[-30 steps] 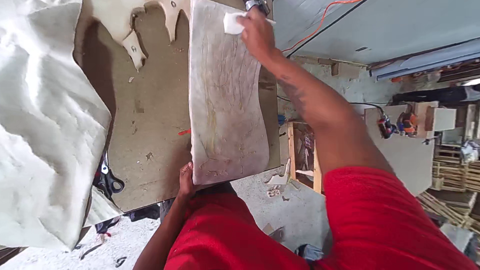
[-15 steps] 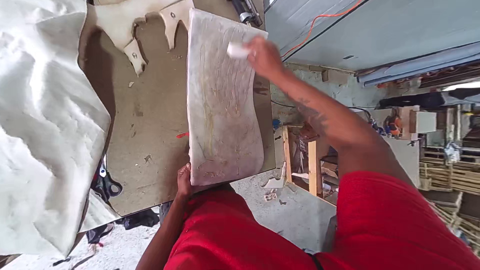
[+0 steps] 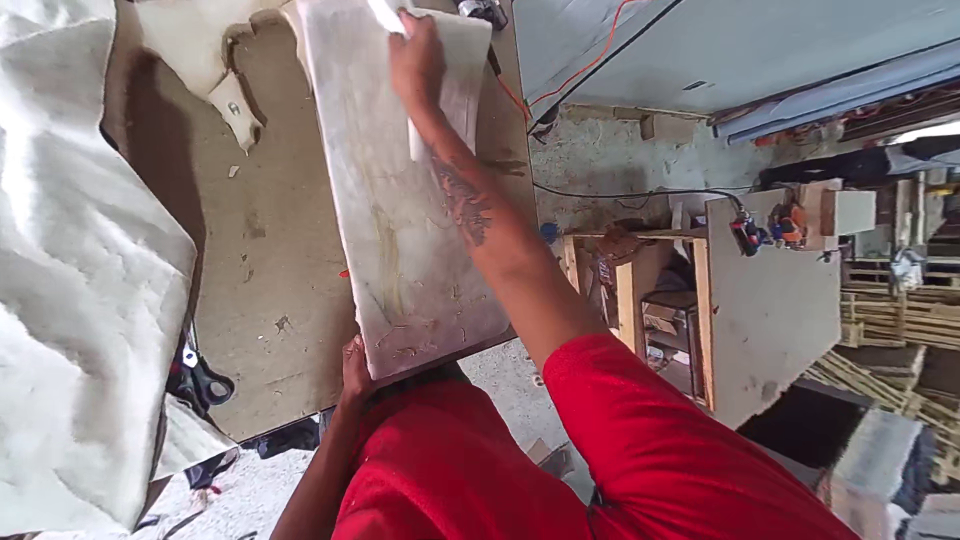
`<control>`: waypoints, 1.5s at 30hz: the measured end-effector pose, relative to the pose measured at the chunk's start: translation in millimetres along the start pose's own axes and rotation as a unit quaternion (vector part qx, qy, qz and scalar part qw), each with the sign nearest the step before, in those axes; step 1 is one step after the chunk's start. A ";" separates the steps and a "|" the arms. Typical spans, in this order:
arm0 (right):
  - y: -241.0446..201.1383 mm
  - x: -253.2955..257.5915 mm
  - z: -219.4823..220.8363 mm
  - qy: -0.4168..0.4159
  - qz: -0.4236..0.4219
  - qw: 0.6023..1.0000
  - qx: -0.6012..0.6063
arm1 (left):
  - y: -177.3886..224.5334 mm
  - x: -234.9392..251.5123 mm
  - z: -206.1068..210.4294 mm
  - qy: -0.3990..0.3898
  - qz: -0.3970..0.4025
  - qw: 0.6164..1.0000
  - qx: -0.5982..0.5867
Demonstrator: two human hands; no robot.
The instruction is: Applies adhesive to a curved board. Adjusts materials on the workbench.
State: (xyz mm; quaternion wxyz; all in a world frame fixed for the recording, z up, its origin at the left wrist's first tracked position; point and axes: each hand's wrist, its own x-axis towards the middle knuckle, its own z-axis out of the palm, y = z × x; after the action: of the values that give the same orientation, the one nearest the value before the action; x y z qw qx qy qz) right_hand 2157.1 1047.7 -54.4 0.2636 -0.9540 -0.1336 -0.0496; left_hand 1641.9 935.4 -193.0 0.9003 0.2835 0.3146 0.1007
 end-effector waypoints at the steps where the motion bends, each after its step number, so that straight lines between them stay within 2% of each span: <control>1: -16.8 -9.5 9.2 -0.024 -0.020 1.000 -0.003 | 2.9 -1.8 -0.1 0.016 0.005 1.000 0.000; 3: -38.3 -31.4 24.2 -0.078 -0.076 0.993 -0.035 | 8.2 -5.6 -2.6 0.036 0.009 0.999 -0.003; 6: -35.4 -62.9 34.9 -0.181 -0.178 0.961 -0.105 | 11.3 -9.0 -0.3 0.038 0.014 0.999 -0.014; 10: -1.0 -101.8 15.1 -0.376 -0.279 0.876 -0.113 | 15.5 -9.8 8.0 0.034 0.029 0.999 -0.026; 13: 18.8 -109.4 -24.4 -0.491 -0.337 0.798 -0.093 | 19.4 -10.8 6.4 0.033 0.040 0.998 -0.024; 14: 24.1 -101.5 -42.9 -0.479 -0.349 0.800 -0.097 | 20.4 -10.1 5.0 0.029 0.038 0.998 -0.027; 15: 26.9 -86.2 -61.2 -0.432 -0.356 0.823 -0.095 | 21.4 -8.7 3.7 0.028 0.037 0.998 -0.034; 17: 27.6 -38.3 -83.8 -0.281 -0.356 0.884 -0.112 | 21.9 -7.3 -1.0 0.034 0.031 0.998 -0.040; 18: 31.2 -11.6 -84.1 -0.209 -0.347 0.904 -0.133 | 23.1 -7.0 -4.7 0.041 0.028 0.998 -0.031; 20: 55.9 27.9 -65.2 -0.142 -0.310 0.924 -0.175 | 28.6 -4.3 -7.6 0.048 0.018 0.999 0.004; 22: 80.7 26.5 -31.7 -0.164 -0.294 0.926 -0.170 | 34.2 -3.9 -1.3 0.042 0.019 0.999 0.016; 24: 92.8 -5.2 -5.3 -0.243 -0.295 0.915 -0.126 | 43.7 -2.0 3.5 0.023 0.040 0.999 0.013; 25: 103.0 -34.2 -5.3 -0.292 -0.285 0.907 -0.100 | 47.7 -6.3 2.8 0.019 0.045 0.999 0.012; 27: 107.7 -76.3 -36.3 -0.402 -0.227 0.883 -0.086 | 43.3 -3.1 2.8 0.015 0.053 0.998 0.000; 29: 88.0 -110.2 -74.2 -0.535 -0.165 0.823 -0.098 | 37.8 -1.4 -8.7 0.033 0.051 0.998 0.003; 30: 93.7 -116.7 -85.1 -0.560 -0.201 0.799 -0.088 | 36.1 -0.1 -15.3 0.028 0.053 0.998 0.008; 31: 99.6 -112.5 -96.4 -0.559 -0.255 0.785 -0.079 | 33.6 2.1 -19.7 0.014 0.062 0.998 0.012; 32: 100.1 -100.2 -108.0 -0.525 -0.296 0.795 -0.074 | 29.8 3.6 -24.0 -0.004 0.078 0.997 0.016; 33: 95.3 -80.1 -117.0 -0.457 -0.320 0.827 -0.068 | 25.4 4.8 -29.3 -0.026 0.101 0.994 0.023; 35: 78.9 -28.6 -125.7 -0.265 -0.331 0.898 -0.112 | 20.2 6.8 -39.0 -0.058 0.132 0.989 0.036; 37: 87.0 19.9 -109.8 -0.128 -0.329 0.916 -0.190 | 17.7 8.9 -41.0 -0.066 0.140 0.987 0.048; 38: 101.4 30.3 -93.1 -0.113 -0.316 0.918 -0.210 | 16.4 8.9 -40.0 -0.065 0.144 0.986 0.052; 40: 126.3 12.6 -54.8 -0.148 -0.293 0.924 -0.194 | 17.4 9.6 -38.2 -0.063 0.158 0.984 0.051; 42: 140.4 -36.6 -46.9 -0.229 -0.275 0.920 -0.158 | 16.9 8.9 -35.4 -0.054 0.171 0.983 0.050; 45: 147.7 -111.1 -97.3 -0.403 -0.210 0.883 -0.115 | 18.0 7.0 -32.1 -0.053 0.158 0.985 0.047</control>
State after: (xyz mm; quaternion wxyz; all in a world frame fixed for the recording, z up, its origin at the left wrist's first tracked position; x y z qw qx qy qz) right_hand 2089.7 850.1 -61.7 0.0586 -0.8651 -0.4187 0.2699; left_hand 1627.2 967.1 -206.8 0.8741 0.3765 0.2223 0.2116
